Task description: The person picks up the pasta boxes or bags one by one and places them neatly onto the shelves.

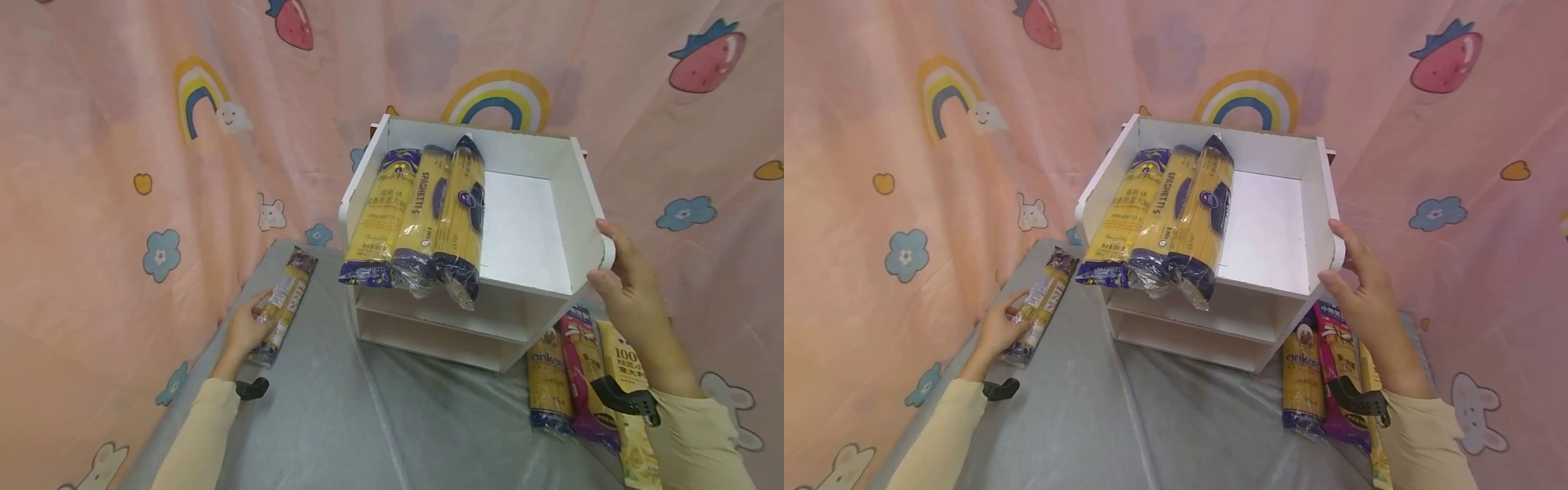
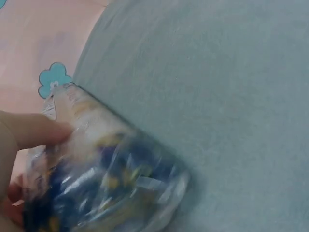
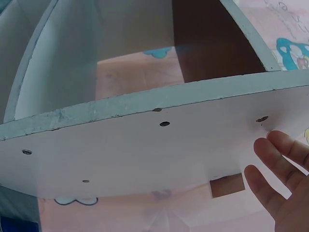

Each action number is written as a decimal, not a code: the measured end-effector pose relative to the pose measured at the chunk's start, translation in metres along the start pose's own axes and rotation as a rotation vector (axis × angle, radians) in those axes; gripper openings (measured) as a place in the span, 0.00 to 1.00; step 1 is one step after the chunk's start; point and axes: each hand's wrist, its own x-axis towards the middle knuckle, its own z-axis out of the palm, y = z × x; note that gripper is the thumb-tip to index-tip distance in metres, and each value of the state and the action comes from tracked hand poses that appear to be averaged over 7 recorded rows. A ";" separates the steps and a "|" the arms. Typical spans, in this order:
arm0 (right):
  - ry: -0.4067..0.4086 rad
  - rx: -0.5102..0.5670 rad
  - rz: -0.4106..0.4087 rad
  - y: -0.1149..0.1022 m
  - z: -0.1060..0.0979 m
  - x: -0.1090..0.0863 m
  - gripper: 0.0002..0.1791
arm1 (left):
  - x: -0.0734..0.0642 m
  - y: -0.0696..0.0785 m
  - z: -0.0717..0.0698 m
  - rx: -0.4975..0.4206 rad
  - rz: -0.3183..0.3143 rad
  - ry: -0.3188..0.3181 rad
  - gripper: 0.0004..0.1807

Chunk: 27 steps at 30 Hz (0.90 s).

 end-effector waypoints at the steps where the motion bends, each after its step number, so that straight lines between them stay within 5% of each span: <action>1: -0.003 -0.004 0.003 0.000 0.001 0.000 0.33 | 0.000 0.000 0.000 0.015 0.015 0.028 0.39; 6: -0.010 0.016 0.027 0.000 0.003 0.000 0.33 | -0.003 0.006 0.000 0.119 0.088 0.067 0.41; 9: -0.005 0.042 0.017 0.000 0.004 0.001 0.33 | -0.002 0.009 0.000 0.023 0.099 -0.011 0.34; 14: 0.006 0.068 0.033 -0.001 0.005 0.001 0.33 | -0.007 0.007 0.003 -0.218 0.029 -0.152 0.22; 17: 0.006 0.059 0.045 -0.002 0.005 0.001 0.33 | -0.010 0.004 0.008 -0.217 0.030 -0.169 0.20; 22: 0.008 0.048 0.060 -0.002 0.004 0.001 0.33 | -0.012 0.001 0.012 -0.195 0.129 -0.177 0.23; 27: 0.010 0.033 0.063 -0.002 0.003 0.001 0.33 | -0.012 -0.004 0.007 -0.207 0.168 -0.313 0.30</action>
